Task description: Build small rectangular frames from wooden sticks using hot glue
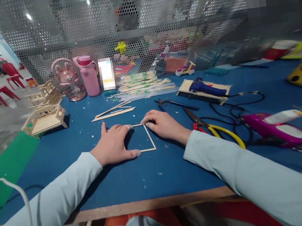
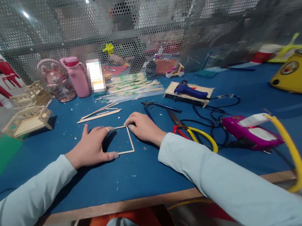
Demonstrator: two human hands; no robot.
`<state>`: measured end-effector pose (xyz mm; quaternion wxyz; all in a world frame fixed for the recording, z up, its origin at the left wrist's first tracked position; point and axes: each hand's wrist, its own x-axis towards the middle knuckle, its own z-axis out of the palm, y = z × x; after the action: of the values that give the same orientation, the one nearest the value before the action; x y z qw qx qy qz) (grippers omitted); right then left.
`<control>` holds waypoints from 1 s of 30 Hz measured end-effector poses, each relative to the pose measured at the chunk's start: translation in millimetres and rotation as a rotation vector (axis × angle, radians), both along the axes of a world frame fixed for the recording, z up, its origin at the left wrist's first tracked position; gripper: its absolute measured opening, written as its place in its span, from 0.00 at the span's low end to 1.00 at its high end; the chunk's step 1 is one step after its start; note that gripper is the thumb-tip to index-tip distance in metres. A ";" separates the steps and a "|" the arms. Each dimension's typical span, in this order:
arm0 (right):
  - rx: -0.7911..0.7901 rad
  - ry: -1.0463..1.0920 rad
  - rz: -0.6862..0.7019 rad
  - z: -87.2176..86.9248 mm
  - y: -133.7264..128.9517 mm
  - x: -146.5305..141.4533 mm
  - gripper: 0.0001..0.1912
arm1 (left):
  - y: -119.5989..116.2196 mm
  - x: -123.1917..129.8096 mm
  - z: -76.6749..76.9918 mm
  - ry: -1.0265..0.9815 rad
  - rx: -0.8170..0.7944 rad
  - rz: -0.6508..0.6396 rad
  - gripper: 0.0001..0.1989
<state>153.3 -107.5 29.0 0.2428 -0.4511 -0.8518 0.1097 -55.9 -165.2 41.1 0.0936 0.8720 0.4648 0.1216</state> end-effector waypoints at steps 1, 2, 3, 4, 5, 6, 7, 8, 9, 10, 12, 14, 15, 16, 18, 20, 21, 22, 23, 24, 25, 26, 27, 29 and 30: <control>-0.001 -0.009 -0.003 0.2 0.3 -0.1 0.12 | -0.1 0.1 -0.1 0.000 0.001 0.001 0.35; -0.002 -0.018 -0.006 0.5 0.5 -0.4 0.12 | -0.2 0.2 -0.1 0.002 0.002 0.003 0.35; -0.004 -0.025 -0.010 0.8 0.7 -0.7 0.12 | -0.3 0.4 0.0 0.004 0.004 0.005 0.35; -0.007 -0.033 -0.012 1.1 0.9 -1.0 0.12 | -0.4 0.5 0.2 0.007 0.006 0.006 0.35; -0.009 -0.041 -0.014 1.4 1.1 -1.3 0.12 | -0.4 0.6 0.5 0.011 0.007 0.007 0.35; -0.012 -0.048 -0.015 1.7 1.3 -1.7 0.12 | -0.5 0.7 0.8 0.016 0.007 0.009 0.35; -0.014 -0.054 -0.015 2.0 1.6 -1.9 0.12 | -0.5 0.8 1.1 0.022 0.006 0.011 0.35; -0.017 -0.060 -0.015 2.3 1.9 -2.1 0.12 | -0.5 0.8 1.5 0.029 0.006 0.012 0.35; -0.019 -0.066 -0.015 2.5 2.2 -2.2 0.12 | -0.6 0.8 1.7 0.037 0.007 0.014 0.35; -0.021 -0.070 -0.015 2.8 2.6 -2.3 0.11 | -0.7 0.8 1.9 0.045 0.009 0.016 0.35; -0.024 -0.074 -0.013 3.5 3.0 -2.2 0.11 | -0.9 0.7 2.0 0.056 0.009 0.018 0.35; -0.028 -0.072 -0.008 4.0 2.9 -2.1 0.11 | -1.0 0.6 1.8 0.056 0.008 0.020 0.35; -0.029 -0.068 -0.005 4.0 2.6 -2.1 0.11 | -0.9 0.5 1.7 0.052 0.010 0.020 0.34; -0.030 -0.061 -0.002 3.8 2.4 -2.1 0.11 | -0.8 0.4 1.5 0.047 0.012 0.018 0.34; -0.030 -0.036 -0.001 2.1 2.2 -2.0 0.11 | -0.5 0.4 1.4 0.037 0.016 0.015 0.34; -0.027 0.012 -0.023 -0.7 2.8 -1.3 0.13 | -0.2 0.3 1.4 0.029 0.015 0.010 0.35; -0.026 0.042 -0.043 -2.1 3.3 -0.5 0.15 | -0.1 0.3 1.4 0.026 0.012 0.009 0.36; -0.025 0.072 -0.067 -3.2 3.9 0.7 0.17 | -0.1 0.3 1.4 0.024 0.010 0.008 0.36; -0.025 0.098 -0.090 -3.7 4.3 2.1 0.18 | -0.1 0.2 1.4 0.023 0.009 0.008 0.36; -0.028 0.118 -0.109 -3.5 4.4 3.8 0.18 | -0.1 0.2 1.3 0.023 0.012 0.008 0.37; -0.033 0.133 -0.125 -2.5 4.0 5.6 0.17 | -0.2 0.3 1.2 0.026 0.018 0.007 0.37; -0.042 0.145 -0.141 -0.8 2.9 7.4 0.16 | -0.2 0.3 1.1 0.032 0.026 0.004 0.37; -0.052 0.157 -0.159 1.6 1.3 9.0 0.14 | -0.3 0.4 1.1 0.040 0.035 0.000 0.37; -0.076 0.173 -0.198 8.0 -3.8 11.8 0.11 | -0.3 0.4 1.1 0.058 0.051 -0.005 0.36; -0.087 0.165 -0.219 11.8 -7.2 13.3 0.10 | -0.4 0.4 1.1 0.067 0.056 -0.006 0.36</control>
<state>166.6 -114.7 40.8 0.3028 -0.5407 -0.7692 0.1559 -55.4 -165.6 42.2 0.0540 0.8794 0.4613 0.1048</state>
